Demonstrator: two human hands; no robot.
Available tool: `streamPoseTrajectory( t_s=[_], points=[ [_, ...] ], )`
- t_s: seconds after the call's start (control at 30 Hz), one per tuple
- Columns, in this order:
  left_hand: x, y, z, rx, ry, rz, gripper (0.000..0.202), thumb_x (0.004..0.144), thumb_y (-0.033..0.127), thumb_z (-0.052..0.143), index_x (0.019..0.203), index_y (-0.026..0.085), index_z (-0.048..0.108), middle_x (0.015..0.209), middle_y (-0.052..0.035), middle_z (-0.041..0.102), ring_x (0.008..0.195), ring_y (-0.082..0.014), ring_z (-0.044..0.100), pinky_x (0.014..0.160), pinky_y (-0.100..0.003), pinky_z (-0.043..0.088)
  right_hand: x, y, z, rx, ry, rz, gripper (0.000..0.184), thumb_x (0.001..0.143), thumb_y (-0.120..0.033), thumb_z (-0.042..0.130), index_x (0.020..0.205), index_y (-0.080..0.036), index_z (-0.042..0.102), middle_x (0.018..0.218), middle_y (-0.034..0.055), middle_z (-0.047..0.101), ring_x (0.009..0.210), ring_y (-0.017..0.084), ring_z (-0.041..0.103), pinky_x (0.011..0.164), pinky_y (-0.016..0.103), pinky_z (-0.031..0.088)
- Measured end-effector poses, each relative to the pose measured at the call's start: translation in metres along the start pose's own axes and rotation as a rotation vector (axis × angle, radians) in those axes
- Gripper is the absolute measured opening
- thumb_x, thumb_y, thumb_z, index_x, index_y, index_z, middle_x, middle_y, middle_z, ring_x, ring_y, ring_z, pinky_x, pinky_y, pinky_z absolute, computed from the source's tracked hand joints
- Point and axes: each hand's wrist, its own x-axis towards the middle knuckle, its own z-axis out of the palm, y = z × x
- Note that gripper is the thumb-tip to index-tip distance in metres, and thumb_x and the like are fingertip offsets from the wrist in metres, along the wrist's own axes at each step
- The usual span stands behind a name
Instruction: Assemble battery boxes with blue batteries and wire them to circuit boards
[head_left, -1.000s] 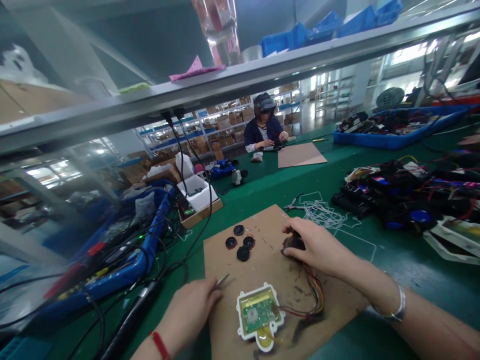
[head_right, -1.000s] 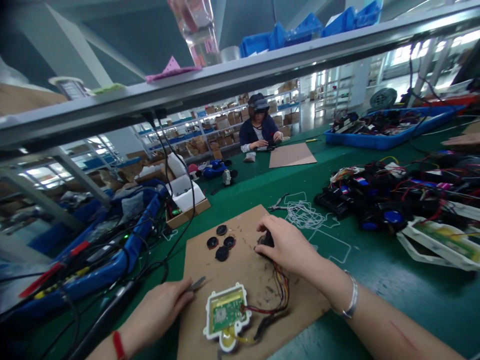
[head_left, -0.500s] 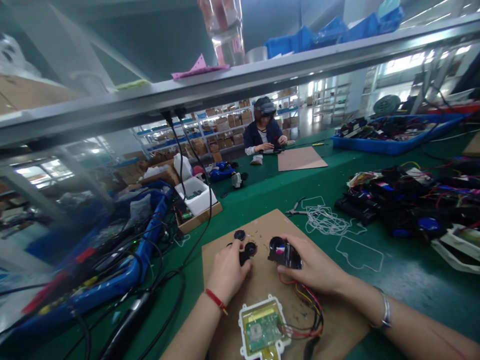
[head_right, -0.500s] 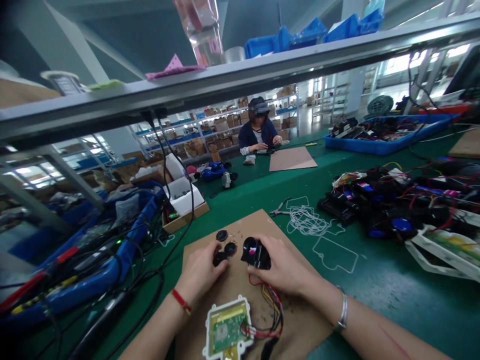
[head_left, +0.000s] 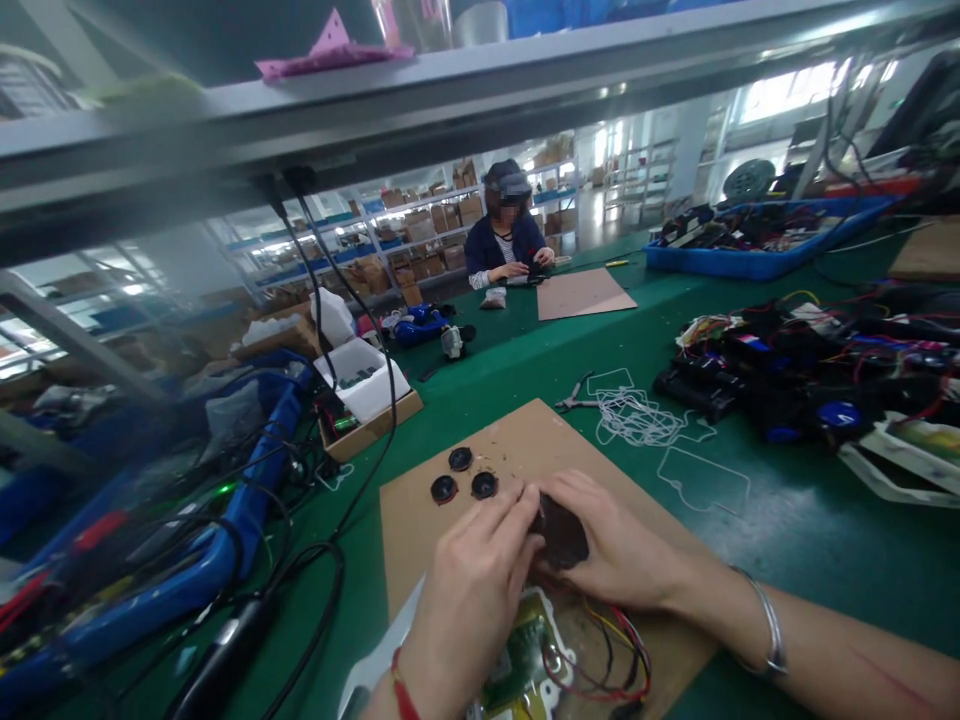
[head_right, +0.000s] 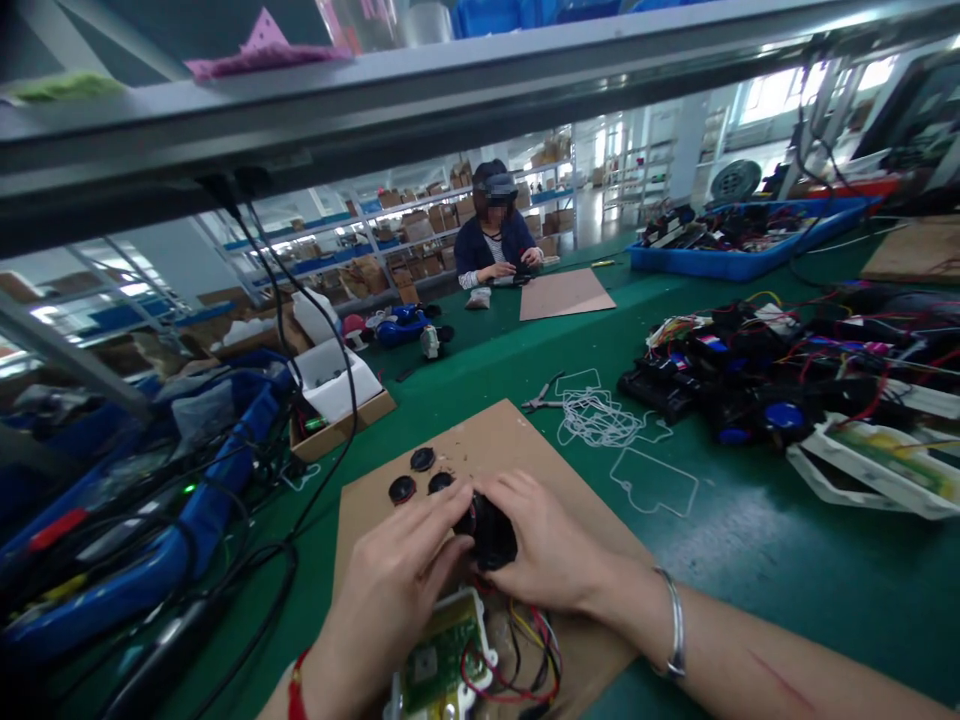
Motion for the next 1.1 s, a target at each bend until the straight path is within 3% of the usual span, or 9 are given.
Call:
streamPoseTrajectory(
  t_s=[0.13, 0.33, 0.5, 0.63, 0.8, 0.87, 0.97, 1.03, 1.1],
  points=[
    [0.0007, -0.0018, -0.0022, 0.008, -0.039, 0.101, 0.038, 0.088, 0.007, 0.047, 0.123, 0.02, 0.054, 0.127, -0.0074, 0.058, 0.113, -0.0217, 0.055, 0.096, -0.04, 0.05, -0.0004, -0.0003, -0.0022, -0.033, -0.02, 0.016, 0.048, 0.064, -0.015, 0.069, 0.111, -0.017, 0.056, 0.106, 0.0082, 0.061, 0.1, 0.023, 0.054, 0.089, 0.037, 0.043],
    [-0.002, -0.0005, 0.0041, -0.06, 0.073, -0.086, 0.033, 0.084, 0.021, 0.061, 0.117, 0.02, 0.056, 0.11, -0.0067, 0.067, 0.1, -0.0212, 0.063, 0.086, -0.037, 0.055, -0.0025, -0.0026, -0.001, -0.047, -0.019, 0.024, 0.042, 0.068, -0.022, 0.069, 0.108, -0.017, 0.057, 0.102, 0.0071, 0.062, 0.095, 0.022, 0.054, 0.085, 0.036, 0.044],
    [-0.0054, 0.005, 0.0065, -0.101, 0.061, -0.202, 0.03, 0.086, 0.024, 0.058, 0.116, 0.02, 0.056, 0.104, -0.0073, 0.068, 0.09, -0.0203, 0.067, 0.076, -0.034, 0.059, -0.0052, -0.0023, 0.0027, -0.057, -0.009, 0.009, 0.049, 0.067, -0.019, 0.067, 0.114, -0.018, 0.054, 0.103, 0.0077, 0.061, 0.097, 0.023, 0.053, 0.084, 0.037, 0.044],
    [-0.0051, 0.0025, 0.0072, -0.071, 0.051, -0.048, 0.033, 0.087, 0.01, 0.051, 0.118, 0.021, 0.055, 0.121, -0.0075, 0.061, 0.111, -0.0195, 0.058, 0.093, -0.036, 0.052, -0.0049, 0.0007, 0.003, -0.055, 0.015, 0.025, 0.044, 0.066, -0.02, 0.067, 0.109, -0.018, 0.056, 0.102, 0.0082, 0.061, 0.096, 0.024, 0.054, 0.084, 0.039, 0.044],
    [-0.0055, -0.0033, 0.0051, -0.087, -0.012, 0.119, 0.037, 0.087, 0.002, 0.041, 0.115, 0.021, 0.056, 0.128, -0.008, 0.055, 0.123, -0.0197, 0.048, 0.102, -0.04, 0.045, -0.0039, 0.0011, 0.0013, -0.029, 0.009, 0.016, 0.049, 0.065, -0.018, 0.067, 0.112, -0.018, 0.056, 0.104, 0.008, 0.062, 0.098, 0.024, 0.054, 0.087, 0.039, 0.043],
    [-0.0052, -0.0014, 0.0033, -0.187, -0.035, 0.058, 0.037, 0.085, 0.002, 0.043, 0.112, 0.023, 0.056, 0.131, -0.0073, 0.051, 0.124, -0.0198, 0.046, 0.103, -0.04, 0.044, -0.0037, 0.0001, 0.0006, -0.025, 0.017, 0.011, 0.05, 0.064, -0.016, 0.066, 0.113, -0.018, 0.055, 0.105, 0.0079, 0.061, 0.099, 0.024, 0.054, 0.087, 0.039, 0.043],
    [-0.0037, 0.003, 0.0022, -0.297, 0.027, -0.159, 0.034, 0.083, 0.011, 0.053, 0.114, 0.024, 0.053, 0.131, -0.0094, 0.048, 0.122, -0.0223, 0.048, 0.099, -0.042, 0.047, -0.0035, -0.0017, -0.0004, -0.022, 0.019, 0.021, 0.05, 0.063, -0.015, 0.066, 0.112, -0.018, 0.055, 0.104, 0.0078, 0.061, 0.097, 0.024, 0.054, 0.084, 0.039, 0.044],
    [-0.0025, 0.0041, 0.0028, -0.301, 0.063, -0.271, 0.034, 0.082, 0.018, 0.059, 0.115, 0.024, 0.052, 0.122, -0.0102, 0.053, 0.113, -0.0236, 0.054, 0.092, -0.043, 0.052, -0.0037, -0.0022, -0.0004, -0.016, 0.009, 0.015, 0.052, 0.063, -0.015, 0.067, 0.113, -0.019, 0.055, 0.104, 0.0075, 0.062, 0.097, 0.024, 0.054, 0.084, 0.038, 0.044],
    [-0.0019, 0.0039, 0.003, -0.286, 0.042, -0.27, 0.033, 0.083, 0.017, 0.058, 0.114, 0.024, 0.053, 0.113, -0.0082, 0.058, 0.105, -0.0224, 0.058, 0.087, -0.042, 0.054, -0.004, -0.0019, 0.0003, -0.012, 0.011, 0.002, 0.051, 0.063, -0.016, 0.067, 0.113, -0.019, 0.055, 0.105, 0.0072, 0.061, 0.098, 0.024, 0.054, 0.085, 0.038, 0.044]
  ],
)
